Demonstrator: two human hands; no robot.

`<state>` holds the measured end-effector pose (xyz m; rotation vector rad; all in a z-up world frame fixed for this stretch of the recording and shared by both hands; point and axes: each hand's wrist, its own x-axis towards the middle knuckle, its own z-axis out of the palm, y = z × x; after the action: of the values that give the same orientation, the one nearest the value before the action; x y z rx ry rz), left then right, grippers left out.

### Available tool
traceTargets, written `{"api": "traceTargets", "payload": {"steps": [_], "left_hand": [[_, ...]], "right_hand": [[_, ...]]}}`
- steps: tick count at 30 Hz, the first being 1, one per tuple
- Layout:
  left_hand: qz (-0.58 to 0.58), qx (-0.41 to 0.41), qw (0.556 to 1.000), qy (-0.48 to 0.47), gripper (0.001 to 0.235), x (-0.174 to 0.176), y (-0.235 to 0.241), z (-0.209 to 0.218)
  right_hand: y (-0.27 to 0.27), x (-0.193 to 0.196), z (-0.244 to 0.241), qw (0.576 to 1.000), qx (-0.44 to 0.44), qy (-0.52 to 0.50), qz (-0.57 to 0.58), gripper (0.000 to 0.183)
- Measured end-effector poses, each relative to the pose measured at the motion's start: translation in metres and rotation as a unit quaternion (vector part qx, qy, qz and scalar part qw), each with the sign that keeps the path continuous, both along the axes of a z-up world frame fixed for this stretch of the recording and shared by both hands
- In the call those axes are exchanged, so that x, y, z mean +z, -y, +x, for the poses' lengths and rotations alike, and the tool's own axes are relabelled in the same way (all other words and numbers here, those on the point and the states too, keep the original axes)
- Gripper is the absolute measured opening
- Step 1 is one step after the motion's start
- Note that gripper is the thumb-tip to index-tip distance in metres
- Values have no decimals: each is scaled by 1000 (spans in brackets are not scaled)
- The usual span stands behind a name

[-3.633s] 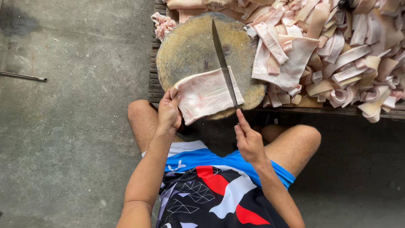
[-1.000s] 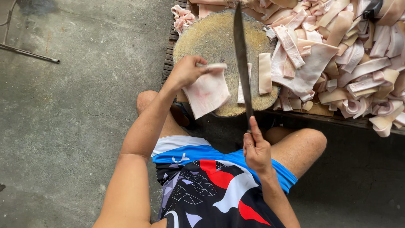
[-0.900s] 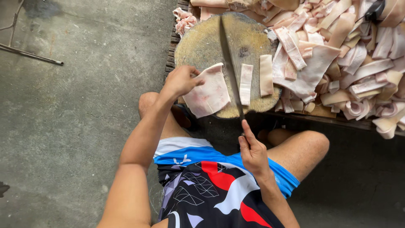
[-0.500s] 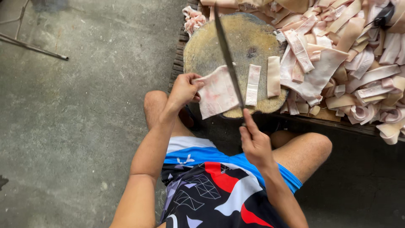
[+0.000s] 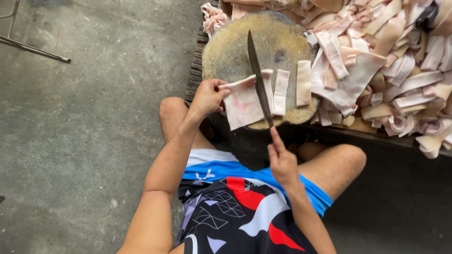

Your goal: The person sits on the floor and uses a large knife to slice sheets of pork skin into smaller strips on a round wooden cutting board. The person repeatedly picks up pieces of skin, cuts them, and places the resulting strips onto a pile.

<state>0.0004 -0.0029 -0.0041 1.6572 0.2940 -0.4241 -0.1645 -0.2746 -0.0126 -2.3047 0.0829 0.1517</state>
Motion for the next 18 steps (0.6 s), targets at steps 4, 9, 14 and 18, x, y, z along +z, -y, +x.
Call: {"api": "traceTargets", "payload": {"steps": [4, 9, 14, 18], "left_hand": [[-72, 24, 997, 15, 19, -11, 9, 16], [-128, 67, 990, -5, 24, -14, 36, 28], [-5, 55, 996, 63, 24, -3, 38, 20], [36, 65, 995, 68, 22, 7, 34, 12]], "right_hand": [[15, 20, 21, 998, -21, 40, 52, 53], [22, 49, 22, 979, -58, 35, 191, 57], [8, 49, 3, 972, 18, 134, 190, 56], [-22, 25, 10, 963, 85, 251, 42, 56]]}}
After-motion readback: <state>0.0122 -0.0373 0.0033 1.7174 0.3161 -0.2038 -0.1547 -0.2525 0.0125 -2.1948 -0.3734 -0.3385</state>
